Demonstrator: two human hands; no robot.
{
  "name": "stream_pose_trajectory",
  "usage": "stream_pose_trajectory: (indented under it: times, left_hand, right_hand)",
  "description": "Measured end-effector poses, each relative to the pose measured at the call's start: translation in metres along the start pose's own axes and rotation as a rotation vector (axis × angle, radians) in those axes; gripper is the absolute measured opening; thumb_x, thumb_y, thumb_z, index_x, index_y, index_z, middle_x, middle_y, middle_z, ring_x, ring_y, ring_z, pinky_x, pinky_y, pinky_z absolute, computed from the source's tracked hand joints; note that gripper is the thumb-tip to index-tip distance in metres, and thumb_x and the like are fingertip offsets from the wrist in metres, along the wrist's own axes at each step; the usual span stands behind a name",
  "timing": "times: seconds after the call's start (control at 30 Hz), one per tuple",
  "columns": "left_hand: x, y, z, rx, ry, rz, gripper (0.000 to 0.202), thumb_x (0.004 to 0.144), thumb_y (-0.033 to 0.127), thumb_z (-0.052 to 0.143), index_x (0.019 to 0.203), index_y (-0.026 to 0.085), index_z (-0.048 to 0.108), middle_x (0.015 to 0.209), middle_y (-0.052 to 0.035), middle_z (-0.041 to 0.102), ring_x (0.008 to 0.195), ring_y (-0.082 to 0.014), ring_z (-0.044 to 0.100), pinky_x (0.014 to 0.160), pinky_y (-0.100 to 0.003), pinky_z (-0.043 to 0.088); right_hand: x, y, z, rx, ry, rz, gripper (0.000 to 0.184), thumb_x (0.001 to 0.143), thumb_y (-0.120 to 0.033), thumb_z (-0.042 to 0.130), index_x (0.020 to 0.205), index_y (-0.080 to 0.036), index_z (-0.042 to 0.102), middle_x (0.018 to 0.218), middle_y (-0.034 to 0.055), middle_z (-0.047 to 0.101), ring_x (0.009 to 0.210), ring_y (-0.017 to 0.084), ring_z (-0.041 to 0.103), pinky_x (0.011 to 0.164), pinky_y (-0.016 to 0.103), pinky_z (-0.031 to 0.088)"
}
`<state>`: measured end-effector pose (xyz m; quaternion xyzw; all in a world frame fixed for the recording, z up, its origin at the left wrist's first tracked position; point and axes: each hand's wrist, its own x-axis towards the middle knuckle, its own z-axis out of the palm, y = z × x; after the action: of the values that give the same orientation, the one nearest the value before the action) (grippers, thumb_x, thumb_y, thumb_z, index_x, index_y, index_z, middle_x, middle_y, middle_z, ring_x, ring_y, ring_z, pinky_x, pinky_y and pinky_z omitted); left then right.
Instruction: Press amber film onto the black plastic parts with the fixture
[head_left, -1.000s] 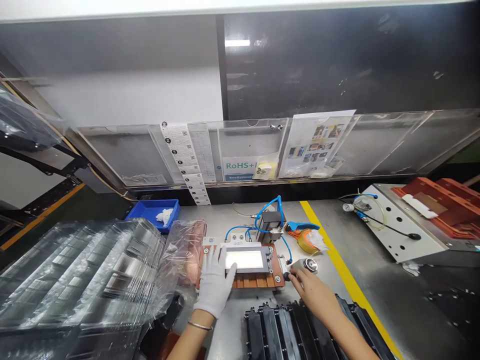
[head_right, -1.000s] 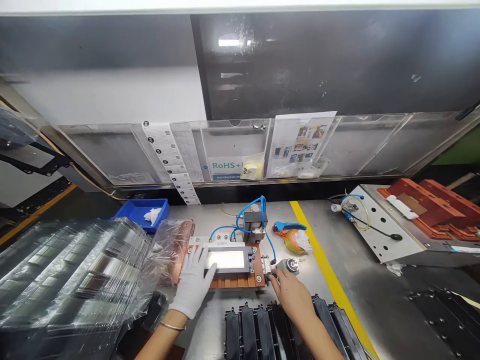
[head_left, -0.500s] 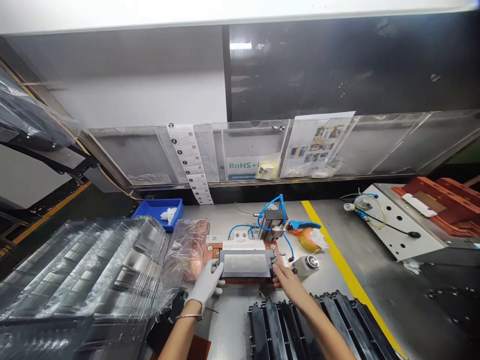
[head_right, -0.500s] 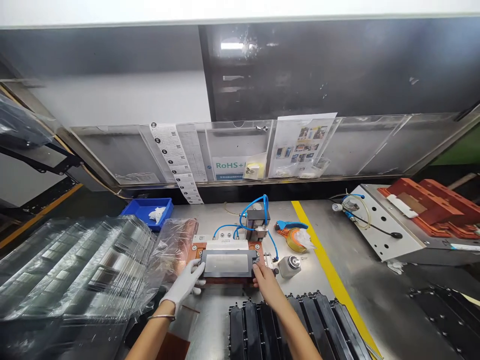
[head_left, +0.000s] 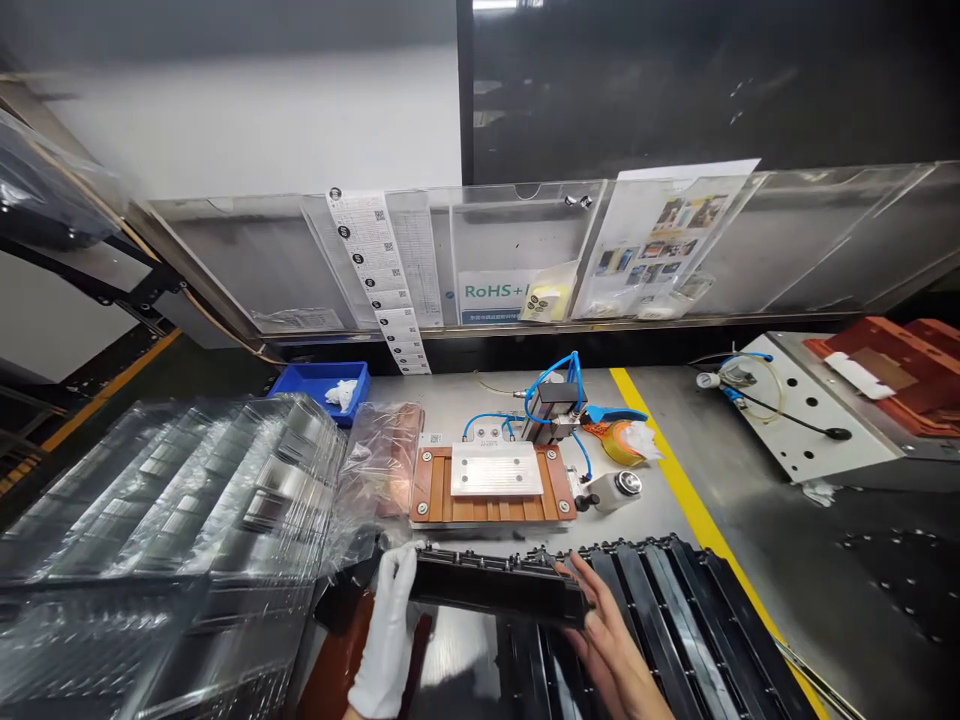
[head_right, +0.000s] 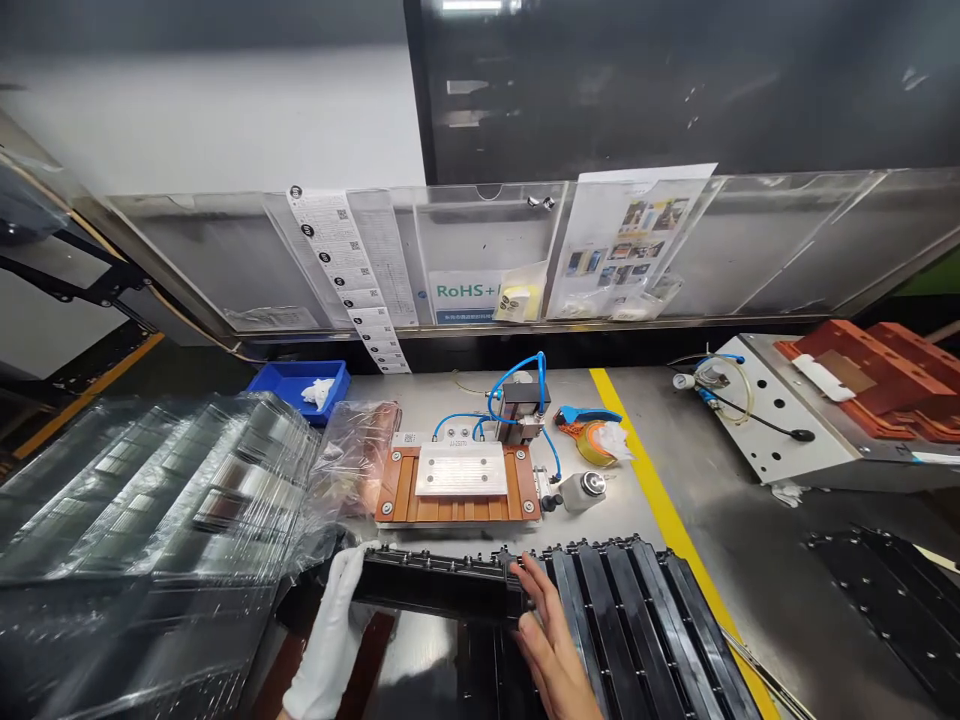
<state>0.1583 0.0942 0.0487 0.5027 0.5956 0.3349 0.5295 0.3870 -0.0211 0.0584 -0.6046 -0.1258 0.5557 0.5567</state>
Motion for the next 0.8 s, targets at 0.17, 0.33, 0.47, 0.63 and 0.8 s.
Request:
stream_pose_trajectory:
  times: [0.17, 0.33, 0.47, 0.63, 0.8]
  left_hand:
    - [0.001, 0.019, -0.016, 0.024, -0.130, 0.088, 0.033, 0.098, 0.044, 0.035, 0.117, 0.025, 0.055, 0.121, -0.0056, 0.059, 0.121, -0.0214, 0.053, 0.111, -0.043, 0.039]
    - [-0.001, 0.051, -0.022, 0.499, 0.028, 0.588, 0.029, 0.089, 0.036, 0.059, 0.117, 0.026, 0.058, 0.115, -0.0043, 0.067, 0.105, -0.0194, 0.065, 0.093, -0.034, 0.054]
    - [-0.024, 0.076, 0.003, 0.841, -0.441, 0.970, 0.020, 0.086, 0.028, 0.063, 0.106, 0.025, 0.063, 0.092, 0.0014, 0.075, 0.068, -0.0159, 0.072, 0.056, -0.023, 0.057]
    - [-0.044, 0.064, 0.049, 1.188, -0.585, 0.860, 0.021, 0.074, 0.014, 0.067, 0.093, 0.021, 0.069, 0.075, -0.0005, 0.076, 0.052, -0.0253, 0.070, 0.043, -0.033, 0.058]
    - [-0.026, 0.065, 0.034, 1.078, -0.715, 0.602, 0.035, 0.085, 0.028, 0.059, 0.121, 0.029, 0.060, 0.110, -0.0069, 0.074, 0.085, -0.0310, 0.074, 0.070, -0.040, 0.063]
  right_hand:
    - [-0.009, -0.028, 0.007, -0.299, -0.187, 0.015, 0.067, 0.074, -0.072, 0.058, 0.127, -0.031, 0.058, 0.141, 0.0089, 0.056, 0.134, 0.032, 0.045, 0.117, 0.054, 0.024]
    - [-0.014, -0.018, 0.013, -0.490, -0.071, -0.127, 0.056, 0.082, -0.065, 0.052, 0.125, -0.030, 0.057, 0.135, 0.0075, 0.058, 0.128, 0.028, 0.051, 0.113, 0.044, 0.037]
    - [-0.012, 0.004, 0.015, -0.635, -0.059, -0.302, 0.046, 0.087, -0.056, 0.053, 0.125, -0.031, 0.056, 0.131, 0.0060, 0.059, 0.125, 0.026, 0.054, 0.107, 0.037, 0.045]
    - [-0.012, 0.017, 0.017, -0.726, -0.034, -0.367, 0.043, 0.089, -0.052, 0.052, 0.127, -0.031, 0.055, 0.131, 0.0056, 0.058, 0.125, 0.025, 0.054, 0.105, 0.036, 0.047]
    - [-0.021, 0.011, 0.016, -0.683, -0.008, -0.335, 0.042, 0.088, -0.054, 0.052, 0.124, -0.031, 0.056, 0.129, 0.0043, 0.059, 0.124, 0.025, 0.054, 0.105, 0.034, 0.046]
